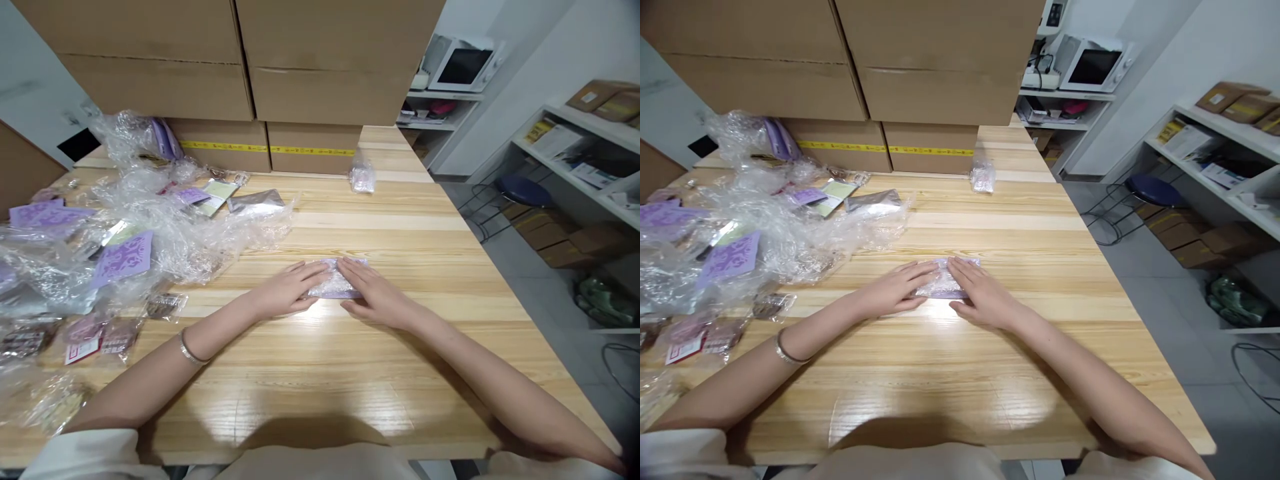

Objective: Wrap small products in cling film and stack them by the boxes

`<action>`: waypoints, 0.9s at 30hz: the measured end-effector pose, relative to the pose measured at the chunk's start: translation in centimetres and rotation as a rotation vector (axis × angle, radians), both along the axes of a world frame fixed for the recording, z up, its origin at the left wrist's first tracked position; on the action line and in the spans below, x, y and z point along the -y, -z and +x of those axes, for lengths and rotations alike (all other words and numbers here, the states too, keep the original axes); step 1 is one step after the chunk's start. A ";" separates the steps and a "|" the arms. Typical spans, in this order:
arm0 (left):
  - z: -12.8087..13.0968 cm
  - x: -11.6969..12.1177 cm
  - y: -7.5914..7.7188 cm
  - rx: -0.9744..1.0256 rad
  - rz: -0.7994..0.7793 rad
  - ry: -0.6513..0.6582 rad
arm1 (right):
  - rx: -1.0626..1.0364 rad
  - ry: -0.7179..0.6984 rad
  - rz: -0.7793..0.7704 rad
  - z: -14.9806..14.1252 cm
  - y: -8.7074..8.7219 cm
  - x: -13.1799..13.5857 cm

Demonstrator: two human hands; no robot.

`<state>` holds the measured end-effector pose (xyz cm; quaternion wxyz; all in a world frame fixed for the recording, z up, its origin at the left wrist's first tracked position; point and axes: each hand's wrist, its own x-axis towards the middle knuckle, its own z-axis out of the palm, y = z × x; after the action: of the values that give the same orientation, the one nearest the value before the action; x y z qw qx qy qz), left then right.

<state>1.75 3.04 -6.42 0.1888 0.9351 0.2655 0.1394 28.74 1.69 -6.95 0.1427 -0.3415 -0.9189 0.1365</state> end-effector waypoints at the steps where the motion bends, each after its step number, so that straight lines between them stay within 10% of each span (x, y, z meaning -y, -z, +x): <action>1: -0.4 -0.1 0.3 0.010 -0.010 -0.016 | -0.019 -0.015 -0.018 0.5 -0.1 -0.1; 10: 1.1 -1.5 -1.1 0.480 -0.303 -0.330 | -0.209 0.174 0.136 3.2 -0.4 -1.9; 17: -0.2 -2.1 0.1 0.636 -0.340 -0.612 | -1.139 0.834 -0.247 3.0 0.5 -15.2; 22: -0.1 -2.0 0.7 0.625 -0.416 -0.625 | -1.115 1.064 -0.279 0.0 -0.2 -24.5; 27: 0.2 -2.1 0.8 0.625 -0.423 -0.620 | -0.933 1.137 -0.210 -1.0 0.4 -27.8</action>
<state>1.92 5.15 -7.22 0.3951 0.6665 0.4847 0.4059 27.76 29.47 -7.33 0.5334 -0.6829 -0.4263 0.2597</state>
